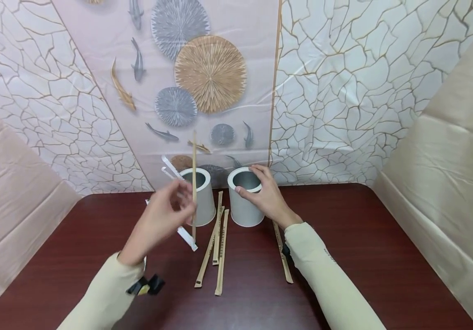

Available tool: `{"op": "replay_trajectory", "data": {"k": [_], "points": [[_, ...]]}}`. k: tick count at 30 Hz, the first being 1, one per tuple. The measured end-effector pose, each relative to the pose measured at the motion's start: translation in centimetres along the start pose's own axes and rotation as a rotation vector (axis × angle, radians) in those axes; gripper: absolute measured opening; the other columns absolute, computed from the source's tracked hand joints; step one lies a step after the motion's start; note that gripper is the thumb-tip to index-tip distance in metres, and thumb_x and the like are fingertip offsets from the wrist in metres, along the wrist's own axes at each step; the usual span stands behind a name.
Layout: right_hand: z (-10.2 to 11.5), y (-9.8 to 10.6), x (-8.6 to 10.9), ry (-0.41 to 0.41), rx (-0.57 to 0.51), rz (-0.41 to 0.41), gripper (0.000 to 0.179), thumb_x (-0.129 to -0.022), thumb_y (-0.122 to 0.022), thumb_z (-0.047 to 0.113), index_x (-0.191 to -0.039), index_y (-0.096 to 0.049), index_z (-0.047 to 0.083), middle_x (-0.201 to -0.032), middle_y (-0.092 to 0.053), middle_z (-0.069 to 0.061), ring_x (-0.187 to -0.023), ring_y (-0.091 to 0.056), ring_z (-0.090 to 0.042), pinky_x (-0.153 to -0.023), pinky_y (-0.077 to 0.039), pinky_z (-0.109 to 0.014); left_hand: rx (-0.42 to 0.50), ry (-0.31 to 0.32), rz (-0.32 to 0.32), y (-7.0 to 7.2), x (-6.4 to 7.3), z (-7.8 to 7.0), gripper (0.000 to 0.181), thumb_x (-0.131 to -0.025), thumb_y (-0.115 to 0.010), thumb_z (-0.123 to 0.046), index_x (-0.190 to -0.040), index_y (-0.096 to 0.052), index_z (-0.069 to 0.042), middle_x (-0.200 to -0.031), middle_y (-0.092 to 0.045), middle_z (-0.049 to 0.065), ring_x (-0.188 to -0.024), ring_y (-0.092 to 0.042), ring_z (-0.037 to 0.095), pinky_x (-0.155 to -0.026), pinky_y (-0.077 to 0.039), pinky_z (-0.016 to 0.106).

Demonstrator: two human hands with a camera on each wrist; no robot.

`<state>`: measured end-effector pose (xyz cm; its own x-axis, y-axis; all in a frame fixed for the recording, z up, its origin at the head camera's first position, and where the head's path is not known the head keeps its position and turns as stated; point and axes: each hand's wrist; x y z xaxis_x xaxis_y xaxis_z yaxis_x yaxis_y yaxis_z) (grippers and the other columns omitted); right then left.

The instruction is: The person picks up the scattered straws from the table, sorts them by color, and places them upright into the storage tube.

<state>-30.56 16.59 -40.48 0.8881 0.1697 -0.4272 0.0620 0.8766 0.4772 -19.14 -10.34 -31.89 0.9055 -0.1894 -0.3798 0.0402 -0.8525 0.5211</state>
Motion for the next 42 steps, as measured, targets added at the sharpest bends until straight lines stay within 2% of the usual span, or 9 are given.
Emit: {"op": "replay_trajectory", "data": {"k": [4, 8, 12, 16, 21, 25, 32, 37, 42], "points": [[-0.3, -0.8, 0.1, 0.006, -0.014, 0.0, 0.075, -0.089, -0.085, 0.027, -0.152, -0.053, 0.001, -0.156, -0.043, -0.013, -0.142, -0.044, -0.034, -0.116, -0.038, -0.051, 0.051, -0.126, -0.113, -0.6, -4.5, -1.7, 0.026, -0.089, -0.07, 0.004, -0.112, -0.063, -0.003, -0.098, -0.07, 0.009, -0.082, -0.072, 0.02, -0.069, -0.061, 0.031], [-0.2, -1.4, 0.0, 0.018, -0.039, 0.001, 0.074, -0.089, -0.086, 0.026, -0.151, -0.053, -0.001, -0.155, -0.044, -0.013, -0.14, -0.045, -0.033, -0.114, -0.041, -0.05, 0.023, -0.219, -0.154, -2.4, -8.4, -2.1, 0.028, -0.09, -0.068, 0.004, -0.117, -0.063, 0.001, -0.1, -0.072, 0.012, -0.087, -0.074, 0.022, -0.079, -0.062, 0.032], [0.1, -1.8, 0.1, 0.013, -0.061, 0.013, 0.076, -0.09, -0.085, 0.025, -0.152, -0.051, -0.002, -0.156, -0.042, -0.013, -0.14, -0.045, -0.032, -0.114, -0.041, -0.05, -0.009, -0.203, -0.115, -4.6, -11.0, -0.9, 0.025, -0.095, -0.065, 0.0, -0.12, -0.064, 0.002, -0.103, -0.071, 0.011, -0.09, -0.075, 0.022, -0.078, -0.062, 0.032], [0.2, -1.9, 0.2, 0.008, -0.06, 0.009, 0.076, -0.09, -0.085, 0.024, -0.152, -0.051, -0.003, -0.156, -0.042, -0.013, -0.142, -0.043, -0.032, -0.117, -0.037, -0.05, -0.042, -0.143, -0.058, -6.6, -12.2, 1.1, 0.016, -0.099, -0.063, -0.007, -0.114, -0.067, -0.001, -0.102, -0.074, 0.009, -0.093, -0.075, 0.021, -0.078, -0.061, 0.031], [0.3, -2.1, 0.1, 0.02, -0.064, 0.008, 0.076, -0.09, -0.085, 0.023, -0.152, -0.051, -0.004, -0.156, -0.042, -0.015, -0.143, -0.042, -0.033, -0.117, -0.038, -0.052, -0.178, -0.119, 0.023, -7.6, -11.8, 2.7, 0.013, -0.1, -0.066, -0.011, -0.102, -0.076, -0.005, -0.093, -0.077, 0.004, -0.08, -0.069, 0.015, -0.072, -0.055, 0.028], [0.4, -2.2, -0.1, 0.03, -0.069, 0.01, 0.076, -0.09, -0.085, 0.022, -0.153, -0.05, -0.003, -0.156, -0.042, -0.016, -0.143, -0.043, -0.035, -0.116, -0.039, -0.053, -0.306, -0.063, 0.12, -7.3, -11.2, 2.9, 0.018, -0.099, -0.067, -0.016, -0.106, -0.082, -0.008, -0.099, -0.078, 0.002, -0.069, -0.061, 0.014, -0.061, -0.048, 0.027], [0.3, -1.7, -0.1, 0.02, -0.044, -0.004, 0.076, -0.089, -0.086, 0.023, -0.152, -0.052, -0.003, -0.155, -0.043, -0.015, -0.141, -0.044, -0.034, -0.116, -0.039, -0.051, -0.316, -0.046, 0.176, -4.7, -10.0, 1.8, 0.03, -0.103, -0.066, -0.022, -0.127, -0.075, -0.007, -0.122, -0.076, 0.008, -0.098, -0.072, 0.02, -0.086, -0.059, 0.039], [0.0, -1.0, -0.1, 0.029, -0.024, -0.022, 0.076, -0.089, -0.086, 0.023, -0.151, -0.052, -0.004, -0.153, -0.044, -0.014, -0.141, -0.045, -0.034, -0.118, -0.037, -0.051, -0.317, -0.063, 0.174, -2.4, -7.5, 0.9, 0.023, -0.102, -0.067, -0.025, -0.117, -0.077, -0.009, -0.108, -0.077, 0.003, -0.097, -0.073, 0.019, -0.088, -0.059, 0.04], [-0.2, -0.1, 0.0, 0.02, -0.009, -0.028, 0.076, -0.089, -0.086, 0.025, -0.151, -0.053, -0.003, -0.154, -0.044, -0.015, -0.142, -0.045, -0.035, -0.118, -0.036, -0.053, -0.407, -0.059, 0.204, -3.1, -4.0, 2.9, 0.012, -0.098, -0.072, -0.021, -0.102, -0.077, -0.01, -0.086, -0.075, -0.002, -0.076, -0.069, 0.011, -0.072, -0.058, 0.035]]}}
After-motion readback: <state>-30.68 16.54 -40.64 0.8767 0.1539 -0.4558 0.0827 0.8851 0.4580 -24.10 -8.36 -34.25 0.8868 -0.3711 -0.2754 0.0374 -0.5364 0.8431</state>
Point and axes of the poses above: each hand's wrist, its own x-axis away from the middle knuckle, its own y-axis out of the back of the hand, z = x × y
